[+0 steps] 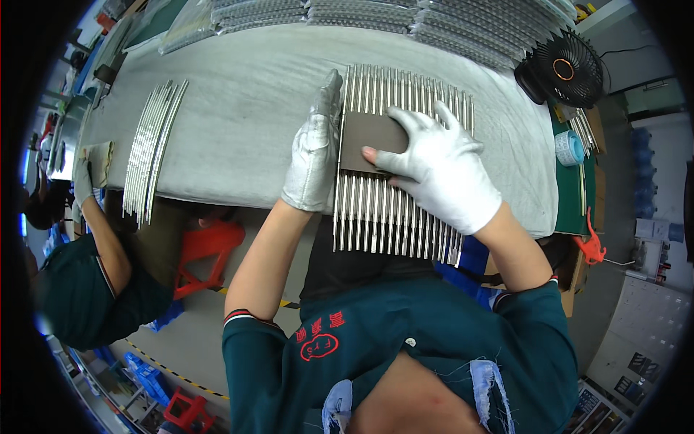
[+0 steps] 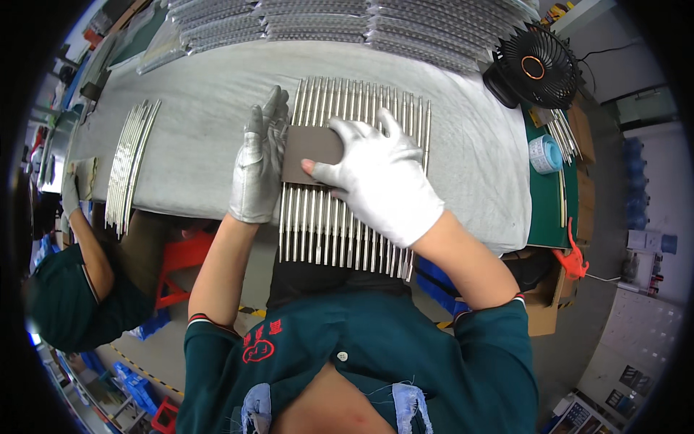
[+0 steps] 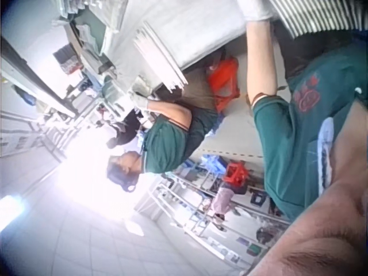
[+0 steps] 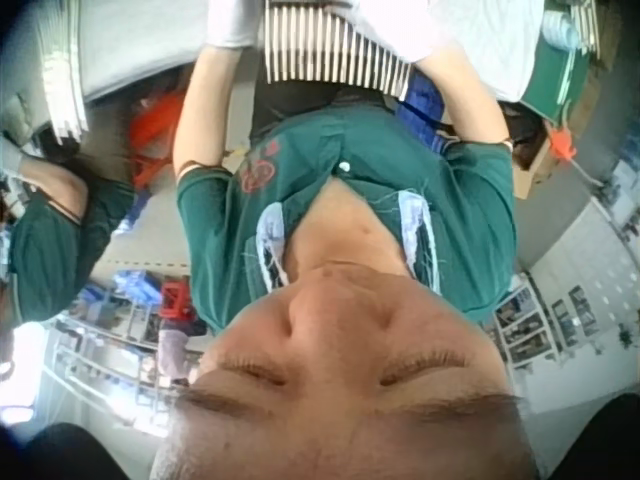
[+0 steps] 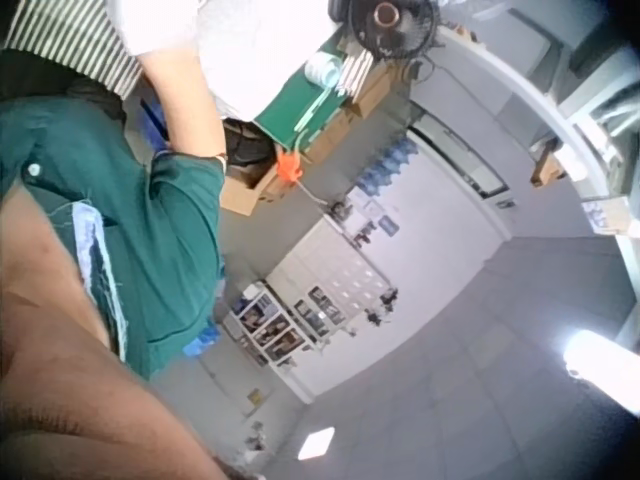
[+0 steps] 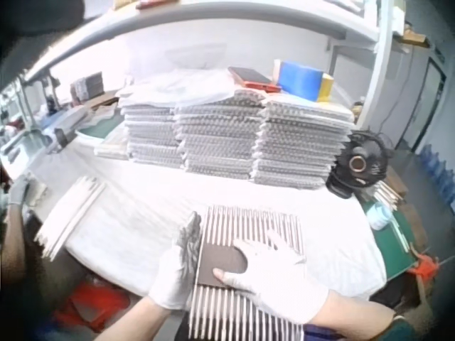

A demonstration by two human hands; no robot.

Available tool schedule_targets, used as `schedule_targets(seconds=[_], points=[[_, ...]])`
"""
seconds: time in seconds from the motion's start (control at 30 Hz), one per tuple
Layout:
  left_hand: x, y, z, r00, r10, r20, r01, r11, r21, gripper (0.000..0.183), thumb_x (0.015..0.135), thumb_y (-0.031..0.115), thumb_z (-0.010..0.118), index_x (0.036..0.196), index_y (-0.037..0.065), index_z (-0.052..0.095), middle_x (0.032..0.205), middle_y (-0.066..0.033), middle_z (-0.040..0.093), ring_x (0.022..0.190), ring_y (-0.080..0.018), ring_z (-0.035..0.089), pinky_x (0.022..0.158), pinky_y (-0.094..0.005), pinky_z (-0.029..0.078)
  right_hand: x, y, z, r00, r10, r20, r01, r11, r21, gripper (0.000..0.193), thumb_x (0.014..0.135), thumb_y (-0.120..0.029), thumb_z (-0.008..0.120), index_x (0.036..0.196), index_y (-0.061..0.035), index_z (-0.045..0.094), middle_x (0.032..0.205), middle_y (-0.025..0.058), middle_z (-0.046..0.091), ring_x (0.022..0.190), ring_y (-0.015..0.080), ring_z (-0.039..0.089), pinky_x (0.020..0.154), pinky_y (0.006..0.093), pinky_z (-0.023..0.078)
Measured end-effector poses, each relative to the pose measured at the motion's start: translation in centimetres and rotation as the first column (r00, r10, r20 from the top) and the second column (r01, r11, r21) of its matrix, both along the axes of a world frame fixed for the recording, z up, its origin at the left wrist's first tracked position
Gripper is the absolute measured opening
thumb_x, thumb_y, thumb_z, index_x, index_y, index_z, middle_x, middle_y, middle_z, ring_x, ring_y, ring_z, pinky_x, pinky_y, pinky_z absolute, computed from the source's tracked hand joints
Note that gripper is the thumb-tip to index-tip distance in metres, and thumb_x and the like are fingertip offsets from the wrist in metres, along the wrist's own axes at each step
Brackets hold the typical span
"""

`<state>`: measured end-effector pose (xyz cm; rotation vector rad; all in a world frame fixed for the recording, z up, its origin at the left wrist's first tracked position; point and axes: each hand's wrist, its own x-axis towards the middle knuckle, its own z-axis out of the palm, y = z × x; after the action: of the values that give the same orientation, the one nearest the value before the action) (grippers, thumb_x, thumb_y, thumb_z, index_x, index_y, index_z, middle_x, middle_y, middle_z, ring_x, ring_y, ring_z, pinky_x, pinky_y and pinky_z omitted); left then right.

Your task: The person polishes a set of thin metal rods using a sanding block, holding each rod by hand while rubbing it against the block.

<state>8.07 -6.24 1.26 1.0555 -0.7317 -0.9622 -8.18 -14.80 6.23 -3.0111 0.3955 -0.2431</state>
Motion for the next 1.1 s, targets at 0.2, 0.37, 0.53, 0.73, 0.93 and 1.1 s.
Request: schedule_targets(seconds=[0.2, 0.37, 0.53, 0.73, 0.93, 1.1], points=[[0.5, 0.6, -1.3, 0.996, -0.025, 0.088, 0.03, 0.998, -0.054, 0.085, 0.098, 0.063, 0.029, 0.153, 0.0, 0.015, 0.16, -0.0176, 0.014, 0.149, -0.0266, 0.011, 0.121, -0.0408, 0.012, -5.3, -0.5, 1.1, 0.99, -0.07, -0.126, 0.085, 0.989, 0.117, 0.043, 0.078, -0.022, 0.073, 0.12, -0.0302, 0.067, 0.133, 0.0183, 0.052, 0.123, 0.0316, 0.052, 0.11, 0.0576, 0.029], [-0.1, 0.0, 0.7, 0.997, -0.008, -0.082, 0.009, 1.0, 0.014, 0.087, 0.097, 0.066, 0.029, 0.153, 0.001, 0.016, 0.159, -0.0179, 0.015, 0.149, -0.0271, 0.01, 0.121, -0.0426, 0.012, 0.9, 0.2, -0.8, 1.0, -0.007, 0.0, 0.007, 0.999, 0.041, 0.041, 0.083, -0.024, 0.069, 0.123, -0.0313, 0.066, 0.131, 0.0195, 0.053, 0.124, 0.032, 0.051, 0.111, 0.0571, 0.03], [-0.2, -0.1, -0.2, 0.984, 0.03, -0.175, -0.031, 0.999, -0.006, 0.073, 0.101, 0.054, 0.037, 0.15, 0.0, 0.028, 0.155, -0.0162, 0.03, 0.146, -0.0264, 0.023, 0.12, -0.0396, 0.019, -3.8, -2.6, 1.7, 0.988, -0.153, 0.033, 0.149, 0.984, 0.095, 0.044, 0.082, -0.026, 0.069, 0.126, -0.0266, 0.064, 0.135, 0.0182, 0.051, 0.124, 0.0307, 0.051, 0.112, 0.0558, 0.026], [-1.2, -0.1, 0.3, 0.072, -0.246, 0.967, -0.028, 0.968, 0.249, 0.056, 0.097, 0.041, 0.049, 0.142, 0.008, 0.046, 0.145, -0.0149, 0.045, 0.137, -0.0349, 0.038, 0.117, -0.0498, 0.021, -6.4, -3.8, -0.1, 0.974, -0.209, -0.086, 0.219, 0.967, 0.129, 0.045, 0.082, -0.029, 0.07, 0.126, -0.0339, 0.064, 0.135, 0.0163, 0.051, 0.124, 0.0317, 0.05, 0.114, 0.0544, 0.024], [-3.9, -1.3, 1.1, -0.146, -0.299, 0.943, 0.021, 0.952, 0.305, 0.055, 0.097, 0.038, 0.049, 0.141, 0.005, 0.045, 0.146, -0.0169, 0.044, 0.136, -0.036, 0.038, 0.116, -0.049, 0.021, -10.1, -5.2, 1.0, 0.939, -0.303, -0.162, 0.33, 0.926, 0.184, 0.044, 0.079, -0.029, 0.072, 0.122, -0.034, 0.067, 0.138, 0.0103, 0.051, 0.126, 0.0337, 0.047, 0.112, 0.0496, 0.031], [-2.3, -1.2, 0.7, 0.264, -0.034, 0.964, -0.019, 0.999, 0.04, 0.055, 0.102, 0.041, 0.043, 0.147, 0.009, 0.038, 0.149, -0.0158, 0.041, 0.141, -0.0319, 0.033, 0.12, -0.0426, 0.016, -14.3, -5.3, 1.9, 0.924, -0.377, -0.065, 0.382, 0.917, 0.115, 0.044, 0.075, -0.027, 0.074, 0.12, -0.0285, 0.069, 0.14, 0.0103, 0.05, 0.123, 0.0442, 0.046, 0.107, 0.0481, 0.037]])
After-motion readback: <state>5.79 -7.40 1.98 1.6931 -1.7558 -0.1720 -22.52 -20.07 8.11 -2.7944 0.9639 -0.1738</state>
